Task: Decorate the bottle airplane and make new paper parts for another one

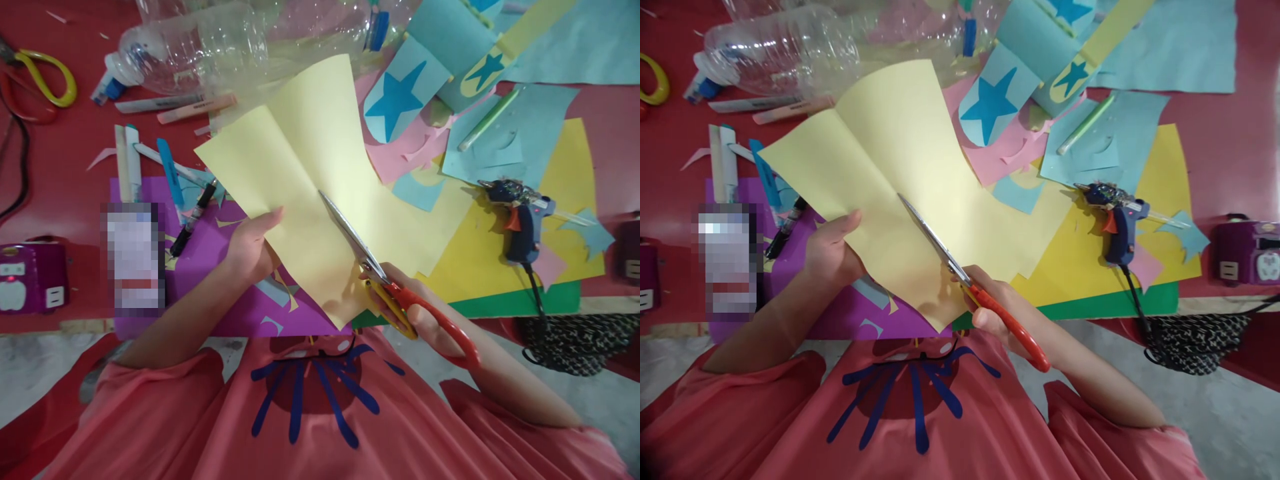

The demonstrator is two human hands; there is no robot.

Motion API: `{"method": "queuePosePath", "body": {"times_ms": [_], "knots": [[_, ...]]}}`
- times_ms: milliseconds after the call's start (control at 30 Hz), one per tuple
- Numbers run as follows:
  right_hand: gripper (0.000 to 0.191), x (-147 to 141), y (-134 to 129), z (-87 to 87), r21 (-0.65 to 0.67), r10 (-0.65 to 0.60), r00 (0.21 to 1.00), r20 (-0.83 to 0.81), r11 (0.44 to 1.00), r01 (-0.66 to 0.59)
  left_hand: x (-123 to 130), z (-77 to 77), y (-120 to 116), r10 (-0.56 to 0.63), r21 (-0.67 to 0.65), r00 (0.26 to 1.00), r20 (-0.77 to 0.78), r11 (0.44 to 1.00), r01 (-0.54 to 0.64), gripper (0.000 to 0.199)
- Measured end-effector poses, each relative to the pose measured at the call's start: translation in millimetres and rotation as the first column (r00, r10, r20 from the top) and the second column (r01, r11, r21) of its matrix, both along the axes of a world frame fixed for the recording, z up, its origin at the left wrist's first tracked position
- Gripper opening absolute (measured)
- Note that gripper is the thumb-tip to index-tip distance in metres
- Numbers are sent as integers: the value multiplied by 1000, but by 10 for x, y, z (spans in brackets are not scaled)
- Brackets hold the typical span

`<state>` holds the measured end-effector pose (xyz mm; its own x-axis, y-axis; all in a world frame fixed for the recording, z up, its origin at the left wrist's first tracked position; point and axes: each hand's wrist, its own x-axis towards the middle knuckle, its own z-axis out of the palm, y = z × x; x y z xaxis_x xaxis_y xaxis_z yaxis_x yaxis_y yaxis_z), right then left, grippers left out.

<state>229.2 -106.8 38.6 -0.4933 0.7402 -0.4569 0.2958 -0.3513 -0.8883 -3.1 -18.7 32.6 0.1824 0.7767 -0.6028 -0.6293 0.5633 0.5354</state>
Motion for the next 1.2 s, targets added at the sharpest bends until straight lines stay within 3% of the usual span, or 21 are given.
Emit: {"method": "queuePosePath", "body": {"times_ms": [100, 200, 367, 500, 633, 767, 1000, 1200], "knots": [[85, -15, 1, -20, -114, -107, 991, -81, 989, 98, 6, -7, 3, 1, -8, 1000, -11, 1000, -1, 21], [83, -32, -7, -43, -141, -146, 988, -59, 981, 137, 8, -14, 5, -8, -13, 1000, 5, 1000, 8, 21], [75, -30, -27, -109, -95, -107, 994, -39, 990, 103, -16, -41, 4, -48, 1, 999, 12, 999, 48, 24], [81, -14, -8, -71, -104, -82, 997, -1, 991, 81, -66, -68, 36, -69, -26, 998, -5, 997, 69, 21], [79, 71, 32, 23, -32, -10, 1000, 18, 999, 11, -92, -79, 90, -31, -22, 999, -17, 999, 31, 18], [72, 172, 44, 60, 14, 80, 997, 8, 997, -80, -72, -74, 100, 22, -28, 997, -71, 999, -24, 27], [72, 171, 46, 56, -13, 84, 995, -50, 996, -85, -68, -102, 69, 1, -30, 998, -55, 1000, -3, 35], [70, 105, 28, 90, -33, 9, 1000, -24, 999, -9, -13, -11, 40, -40, -139, 999, 36, 989, 44, 27]]}}
